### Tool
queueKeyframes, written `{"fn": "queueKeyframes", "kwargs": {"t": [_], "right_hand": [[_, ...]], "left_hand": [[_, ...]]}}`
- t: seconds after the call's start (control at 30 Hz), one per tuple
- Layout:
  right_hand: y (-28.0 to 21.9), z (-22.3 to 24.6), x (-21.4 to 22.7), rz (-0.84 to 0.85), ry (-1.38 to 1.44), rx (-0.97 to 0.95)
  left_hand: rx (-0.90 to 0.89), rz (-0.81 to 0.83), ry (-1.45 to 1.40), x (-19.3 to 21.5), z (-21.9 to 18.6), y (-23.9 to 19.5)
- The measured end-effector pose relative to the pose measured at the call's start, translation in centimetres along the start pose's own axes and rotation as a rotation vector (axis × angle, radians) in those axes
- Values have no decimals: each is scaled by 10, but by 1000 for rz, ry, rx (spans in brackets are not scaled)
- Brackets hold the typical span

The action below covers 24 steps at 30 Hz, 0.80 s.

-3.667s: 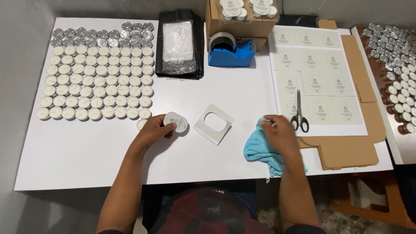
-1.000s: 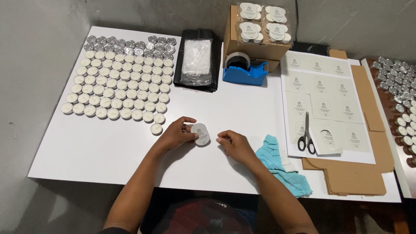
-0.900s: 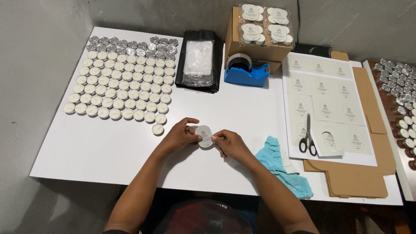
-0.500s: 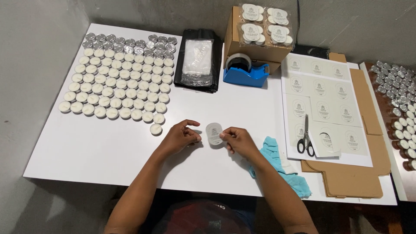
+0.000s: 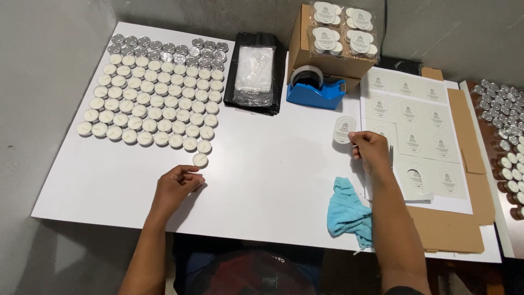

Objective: Cutting labels, cleaning tea light candles with a cloth, and placing them into small plastic bags for packaging.

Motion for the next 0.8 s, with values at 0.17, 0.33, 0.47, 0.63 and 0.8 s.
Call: {"fn": "queueKeyframes", "kwargs": {"t": [0.17, 0.33, 0.47, 0.63, 0.8], "right_hand": [[45, -16, 13, -32, -60, -62], [26, 8, -8, -56, -88, -135], [38, 6, -4, -67, -280, -41], [56, -4, -2, -52, -422, 40], [61, -6, -7, -33, -529, 85]], "left_hand": [[-19, -54, -14, 0, 16, 1], [-51, -82, -14, 0, 14, 0], [-53, -95, 20, 1, 9, -4], [-62, -103, 60, -2, 12, 0], [-71, -200, 90, 1, 14, 1]]}}
Point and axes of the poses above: each hand's wrist, its own y-axis towards the middle knuckle, its own x-axis out of the back of the hand, z = x × y, the point moved 8 cm from there along y, towards the middle knuckle, and after that the axes turned 14 degrees about y, right-handed, at the moved point
